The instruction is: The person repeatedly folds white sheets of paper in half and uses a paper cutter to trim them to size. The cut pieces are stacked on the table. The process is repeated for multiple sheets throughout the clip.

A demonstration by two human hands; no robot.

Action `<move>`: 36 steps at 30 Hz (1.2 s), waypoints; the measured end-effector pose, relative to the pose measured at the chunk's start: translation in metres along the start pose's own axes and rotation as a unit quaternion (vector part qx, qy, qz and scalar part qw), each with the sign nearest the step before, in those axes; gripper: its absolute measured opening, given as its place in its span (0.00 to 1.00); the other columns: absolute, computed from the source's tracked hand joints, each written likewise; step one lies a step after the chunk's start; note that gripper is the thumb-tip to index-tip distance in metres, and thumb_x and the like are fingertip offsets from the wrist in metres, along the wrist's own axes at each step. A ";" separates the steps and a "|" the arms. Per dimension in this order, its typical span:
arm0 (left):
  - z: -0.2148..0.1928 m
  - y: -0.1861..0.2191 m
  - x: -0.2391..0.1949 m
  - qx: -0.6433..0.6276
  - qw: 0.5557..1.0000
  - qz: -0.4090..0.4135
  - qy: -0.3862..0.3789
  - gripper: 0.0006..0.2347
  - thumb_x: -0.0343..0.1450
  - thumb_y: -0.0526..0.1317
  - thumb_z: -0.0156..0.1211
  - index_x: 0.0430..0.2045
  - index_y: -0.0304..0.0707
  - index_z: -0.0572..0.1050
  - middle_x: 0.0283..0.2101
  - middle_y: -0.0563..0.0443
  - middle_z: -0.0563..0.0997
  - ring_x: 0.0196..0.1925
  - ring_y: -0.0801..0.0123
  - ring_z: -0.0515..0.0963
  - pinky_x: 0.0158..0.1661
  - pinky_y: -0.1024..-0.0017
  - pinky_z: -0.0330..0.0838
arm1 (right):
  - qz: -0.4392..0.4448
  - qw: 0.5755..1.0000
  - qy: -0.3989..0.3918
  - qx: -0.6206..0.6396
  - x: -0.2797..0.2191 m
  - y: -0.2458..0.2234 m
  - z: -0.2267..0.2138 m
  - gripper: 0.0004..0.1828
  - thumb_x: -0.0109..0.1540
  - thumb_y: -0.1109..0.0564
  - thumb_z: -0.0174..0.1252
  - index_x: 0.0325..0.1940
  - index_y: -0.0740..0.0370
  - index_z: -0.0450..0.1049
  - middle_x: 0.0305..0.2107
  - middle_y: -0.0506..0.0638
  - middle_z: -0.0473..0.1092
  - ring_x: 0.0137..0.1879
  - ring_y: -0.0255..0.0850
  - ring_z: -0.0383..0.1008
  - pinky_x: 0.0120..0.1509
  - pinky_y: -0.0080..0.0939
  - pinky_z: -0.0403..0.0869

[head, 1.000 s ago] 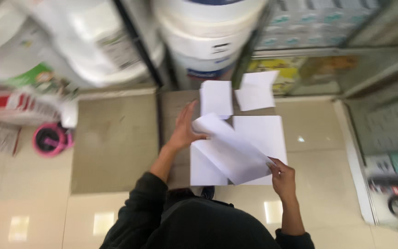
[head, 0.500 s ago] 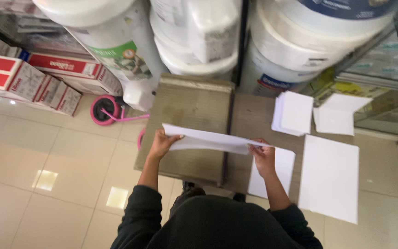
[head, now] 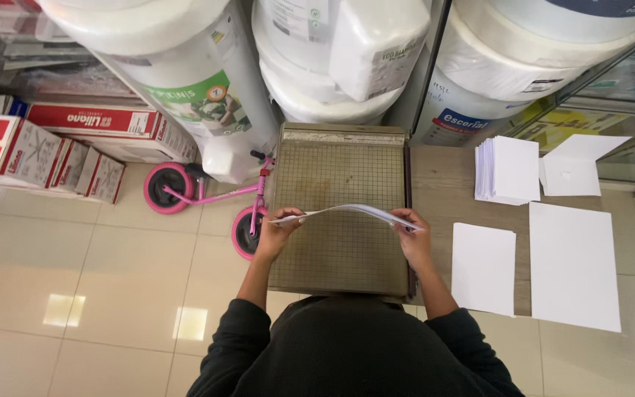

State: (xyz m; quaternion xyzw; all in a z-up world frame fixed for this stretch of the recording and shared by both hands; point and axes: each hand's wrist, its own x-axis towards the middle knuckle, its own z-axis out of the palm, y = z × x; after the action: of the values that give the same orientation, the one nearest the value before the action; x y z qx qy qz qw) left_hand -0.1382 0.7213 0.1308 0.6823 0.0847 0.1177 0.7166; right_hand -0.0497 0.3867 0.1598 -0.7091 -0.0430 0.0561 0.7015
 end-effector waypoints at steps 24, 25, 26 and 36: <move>0.028 0.017 0.042 0.317 0.895 -0.288 0.125 0.24 0.79 0.33 0.51 0.75 0.44 0.63 0.72 0.32 0.70 0.70 0.38 0.74 0.68 0.45 0.65 | 0.195 0.938 0.190 -0.214 0.033 0.098 -0.045 0.28 0.69 0.58 0.59 0.74 0.64 0.66 0.66 0.67 0.65 0.71 0.65 0.68 0.73 0.66 0.69; 0.036 0.010 0.044 0.303 0.904 -0.280 0.114 0.25 0.78 0.32 0.51 0.75 0.44 0.62 0.72 0.32 0.71 0.70 0.38 0.73 0.67 0.44 0.66 | 0.232 0.942 0.152 -0.190 0.036 0.100 -0.050 0.31 0.70 0.57 0.58 0.78 0.62 0.61 0.68 0.67 0.64 0.74 0.62 0.66 0.75 0.63 0.67; 0.044 0.003 0.045 0.289 0.912 -0.272 0.103 0.26 0.78 0.31 0.51 0.76 0.44 0.62 0.71 0.32 0.71 0.70 0.37 0.73 0.67 0.43 0.67 | 0.269 0.942 0.114 -0.165 0.040 0.103 -0.056 0.35 0.72 0.56 0.56 0.83 0.61 0.56 0.70 0.67 0.63 0.76 0.60 0.63 0.77 0.60 0.66; 0.124 -0.075 0.094 0.246 0.925 -0.290 -0.015 0.28 0.80 0.37 0.48 0.80 0.45 0.53 0.76 0.35 0.65 0.76 0.46 0.66 0.71 0.48 0.63 | 0.244 0.922 0.125 -0.273 0.108 0.088 -0.118 0.31 0.65 0.64 0.61 0.74 0.50 0.73 0.49 0.62 0.77 0.53 0.52 0.78 0.56 0.50 0.75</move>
State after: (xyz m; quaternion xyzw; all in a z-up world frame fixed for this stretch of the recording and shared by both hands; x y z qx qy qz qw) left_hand -0.0090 0.6263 0.0669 0.7845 0.2947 -0.1303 0.5298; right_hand 0.0726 0.2840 0.0705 -0.8629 0.2054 0.1224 0.4453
